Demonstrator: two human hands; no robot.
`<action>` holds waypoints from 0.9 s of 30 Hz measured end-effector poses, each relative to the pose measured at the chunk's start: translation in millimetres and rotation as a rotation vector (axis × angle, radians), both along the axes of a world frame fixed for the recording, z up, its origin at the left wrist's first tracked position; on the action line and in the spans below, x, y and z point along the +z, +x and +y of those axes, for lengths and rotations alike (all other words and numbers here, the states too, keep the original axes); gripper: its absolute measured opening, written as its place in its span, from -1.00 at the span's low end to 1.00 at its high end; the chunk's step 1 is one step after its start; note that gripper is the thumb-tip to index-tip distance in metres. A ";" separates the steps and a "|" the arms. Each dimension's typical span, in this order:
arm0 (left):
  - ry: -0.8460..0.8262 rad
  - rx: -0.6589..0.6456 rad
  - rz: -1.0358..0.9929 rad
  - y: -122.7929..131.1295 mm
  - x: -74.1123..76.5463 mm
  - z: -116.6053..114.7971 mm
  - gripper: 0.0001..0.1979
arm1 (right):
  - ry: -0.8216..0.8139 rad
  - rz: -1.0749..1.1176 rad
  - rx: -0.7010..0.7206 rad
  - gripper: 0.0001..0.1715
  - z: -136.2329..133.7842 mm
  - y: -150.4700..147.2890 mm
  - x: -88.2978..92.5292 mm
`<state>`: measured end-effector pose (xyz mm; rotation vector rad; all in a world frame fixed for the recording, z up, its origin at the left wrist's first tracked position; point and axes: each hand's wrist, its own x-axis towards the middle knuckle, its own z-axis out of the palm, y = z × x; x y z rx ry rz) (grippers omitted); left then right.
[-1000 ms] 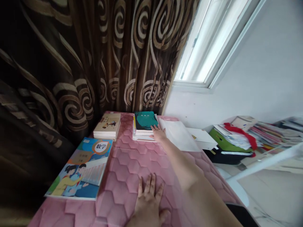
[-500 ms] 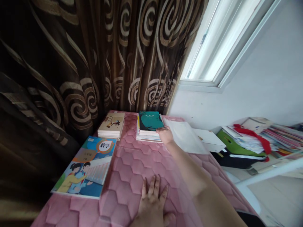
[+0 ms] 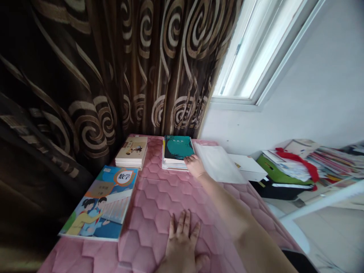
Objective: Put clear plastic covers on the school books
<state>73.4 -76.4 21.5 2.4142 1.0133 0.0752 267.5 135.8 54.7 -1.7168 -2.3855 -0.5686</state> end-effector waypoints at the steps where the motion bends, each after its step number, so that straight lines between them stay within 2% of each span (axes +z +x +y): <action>1: 0.005 0.005 0.009 0.8 0.0 0.0 -0.30 | -0.002 -0.005 0.023 -0.60 -7.5 -1.7 -0.5; 4: 0.035 0.013 0.050 3.0 -2.8 -0.3 -0.31 | 0.016 0.062 0.075 -0.63 -35.5 -5.0 -5.2; 7: 0.095 0.013 0.060 4.3 -8.6 -0.9 -0.30 | 0.046 0.390 0.089 -0.70 -53.8 -0.8 -9.7; 9: 0.135 0.015 0.051 4.3 -11.9 -1.4 -0.29 | 0.029 0.797 -0.068 -0.65 -52.6 5.3 -9.8; 11: 0.148 0.021 0.049 3.9 -13.0 -1.8 -0.30 | -0.034 1.170 -0.325 -0.61 -42.4 10.6 -8.4; 13: 0.145 0.021 0.052 3.2 -11.9 -2.4 -0.32 | -0.132 1.375 -0.500 -0.66 -28.9 12.3 -7.7; 19: 0.162 0.024 0.067 1.8 -6.4 -5.0 -0.31 | -0.358 1.620 -0.530 -0.76 -9.5 -0.3 -8.6; 23: 0.126 0.034 0.059 1.4 -2.0 -6.2 -0.32 | -0.444 1.720 -0.467 -0.74 -13.8 -9.9 0.5; 27: 0.086 0.037 0.060 -0.4 3.1 -7.1 -0.34 | -0.430 1.779 -0.367 -0.76 -31.5 -18.3 18.6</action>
